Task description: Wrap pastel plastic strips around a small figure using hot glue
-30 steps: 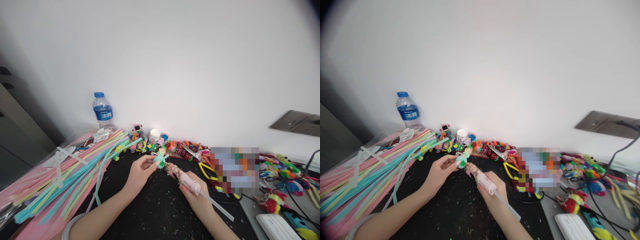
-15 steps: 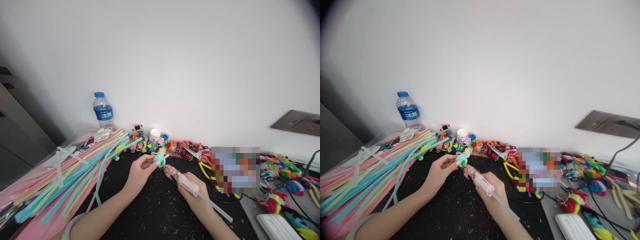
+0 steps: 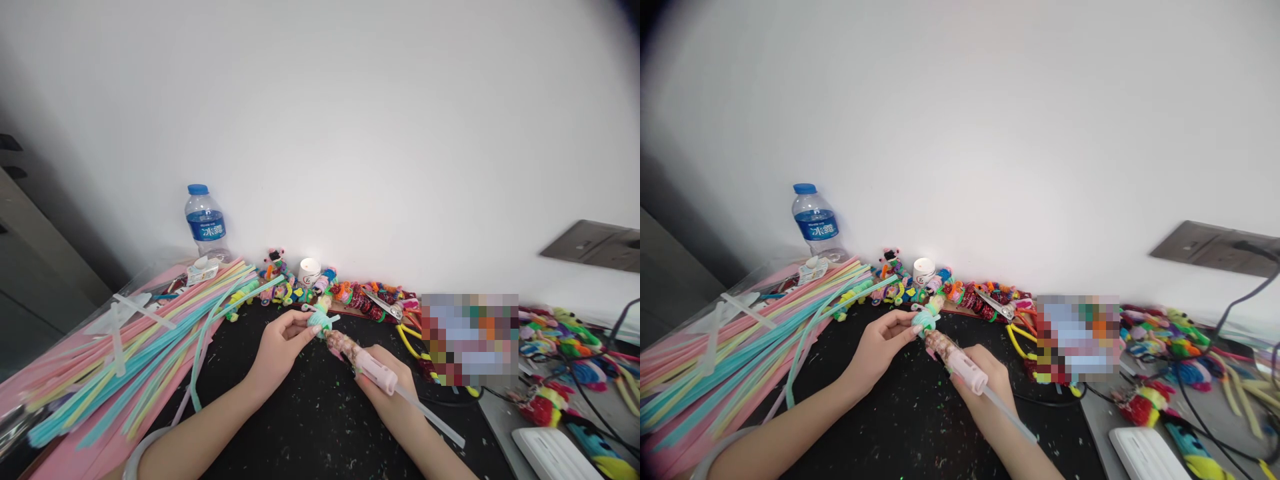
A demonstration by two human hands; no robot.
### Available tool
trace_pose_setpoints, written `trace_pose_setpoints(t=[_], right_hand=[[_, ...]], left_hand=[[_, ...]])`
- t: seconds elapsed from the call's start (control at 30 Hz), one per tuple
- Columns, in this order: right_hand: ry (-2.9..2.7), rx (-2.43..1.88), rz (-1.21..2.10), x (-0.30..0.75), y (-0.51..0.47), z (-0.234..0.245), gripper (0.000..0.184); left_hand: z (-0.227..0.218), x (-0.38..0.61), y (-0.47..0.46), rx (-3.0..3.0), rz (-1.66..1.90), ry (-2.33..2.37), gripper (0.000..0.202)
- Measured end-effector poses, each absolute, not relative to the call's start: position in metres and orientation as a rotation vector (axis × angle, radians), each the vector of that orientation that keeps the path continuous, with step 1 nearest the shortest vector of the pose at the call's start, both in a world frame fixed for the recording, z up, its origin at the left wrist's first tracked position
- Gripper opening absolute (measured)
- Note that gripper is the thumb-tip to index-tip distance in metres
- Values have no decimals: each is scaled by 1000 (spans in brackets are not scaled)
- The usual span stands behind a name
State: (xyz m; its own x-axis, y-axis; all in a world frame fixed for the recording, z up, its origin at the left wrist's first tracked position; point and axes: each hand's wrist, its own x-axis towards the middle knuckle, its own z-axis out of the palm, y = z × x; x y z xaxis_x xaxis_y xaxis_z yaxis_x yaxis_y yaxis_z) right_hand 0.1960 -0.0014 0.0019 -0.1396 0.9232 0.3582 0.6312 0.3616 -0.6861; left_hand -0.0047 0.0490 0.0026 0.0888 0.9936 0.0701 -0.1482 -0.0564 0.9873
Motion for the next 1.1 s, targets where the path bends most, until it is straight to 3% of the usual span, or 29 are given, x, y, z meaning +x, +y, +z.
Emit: trace_pose_setpoints(t=[1.1], right_hand=[[-1837,-1410,450,195,-1,-1,8]], left_hand=[[4,-6,49,1164,1274,1044,27]])
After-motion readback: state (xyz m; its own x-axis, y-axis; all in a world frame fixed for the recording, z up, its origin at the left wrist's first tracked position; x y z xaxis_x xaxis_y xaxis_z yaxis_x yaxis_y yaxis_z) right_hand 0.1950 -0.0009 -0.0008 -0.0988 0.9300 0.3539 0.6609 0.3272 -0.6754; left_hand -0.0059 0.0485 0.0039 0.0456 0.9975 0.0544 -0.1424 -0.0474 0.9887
